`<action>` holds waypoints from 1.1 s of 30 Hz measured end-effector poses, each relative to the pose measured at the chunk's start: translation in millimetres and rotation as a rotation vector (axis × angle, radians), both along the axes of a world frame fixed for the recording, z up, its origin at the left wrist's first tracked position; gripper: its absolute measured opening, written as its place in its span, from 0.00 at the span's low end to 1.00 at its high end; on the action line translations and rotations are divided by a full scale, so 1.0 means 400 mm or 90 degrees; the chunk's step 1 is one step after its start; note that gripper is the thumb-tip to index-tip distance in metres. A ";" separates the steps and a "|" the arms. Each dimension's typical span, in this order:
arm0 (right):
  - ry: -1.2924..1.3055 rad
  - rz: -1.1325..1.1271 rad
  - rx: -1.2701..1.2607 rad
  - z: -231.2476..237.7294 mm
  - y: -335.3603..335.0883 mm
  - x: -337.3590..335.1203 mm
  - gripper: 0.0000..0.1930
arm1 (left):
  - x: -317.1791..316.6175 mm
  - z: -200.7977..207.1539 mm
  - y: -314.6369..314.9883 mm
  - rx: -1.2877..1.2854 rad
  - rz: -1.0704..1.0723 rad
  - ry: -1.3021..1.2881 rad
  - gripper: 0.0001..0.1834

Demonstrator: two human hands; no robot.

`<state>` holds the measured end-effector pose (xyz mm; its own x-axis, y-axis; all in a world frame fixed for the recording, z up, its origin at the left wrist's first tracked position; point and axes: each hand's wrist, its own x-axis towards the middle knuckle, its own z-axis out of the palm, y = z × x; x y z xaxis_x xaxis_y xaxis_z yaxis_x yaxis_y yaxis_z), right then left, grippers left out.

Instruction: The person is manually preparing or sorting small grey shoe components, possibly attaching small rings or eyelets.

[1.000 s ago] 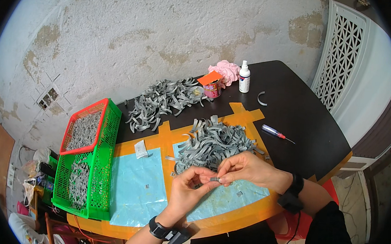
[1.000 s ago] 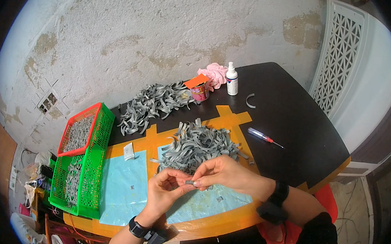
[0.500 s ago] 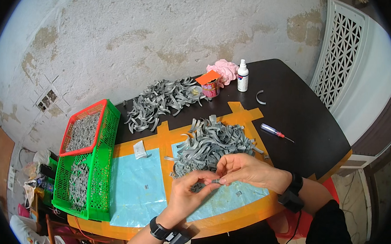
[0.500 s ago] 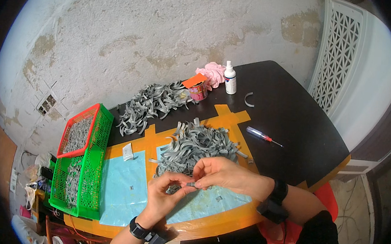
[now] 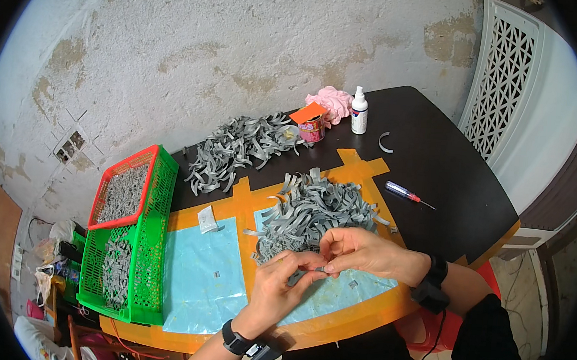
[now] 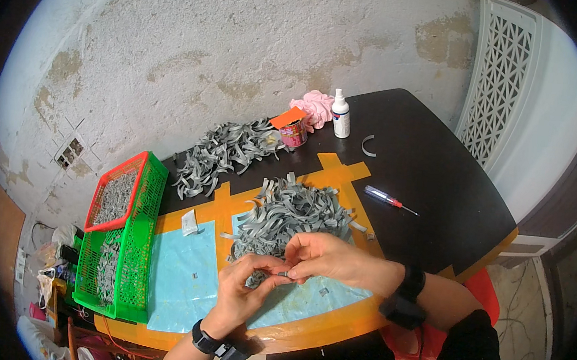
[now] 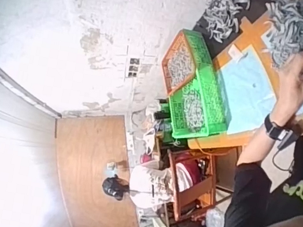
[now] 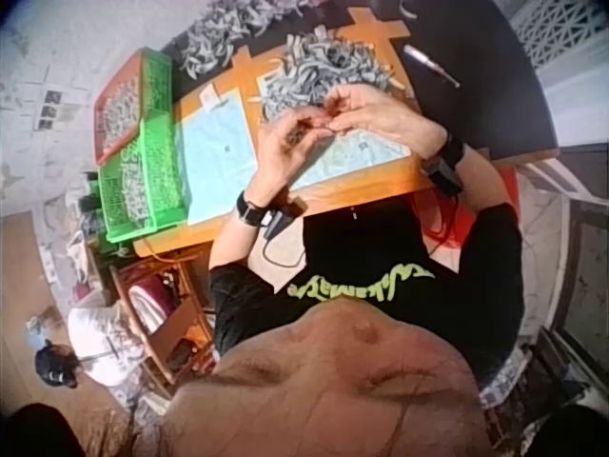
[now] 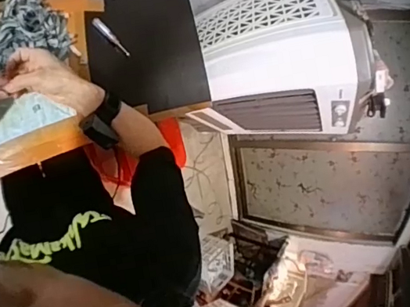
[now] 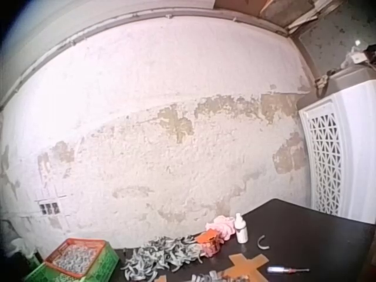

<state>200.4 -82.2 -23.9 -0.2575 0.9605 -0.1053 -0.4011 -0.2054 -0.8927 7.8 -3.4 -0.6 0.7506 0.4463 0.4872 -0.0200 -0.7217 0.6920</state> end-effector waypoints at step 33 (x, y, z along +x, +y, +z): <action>0.088 -0.125 0.013 0.009 -0.007 -0.025 0.12 | 0.012 -0.036 0.036 -0.108 0.039 -0.028 0.08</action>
<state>190.4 -84.8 -20.5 -0.0764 0.9952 -0.0619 -0.5498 -0.0939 -0.8300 12.5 11.0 -14.9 0.6989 0.5694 0.4328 -0.0118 -0.5959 0.8030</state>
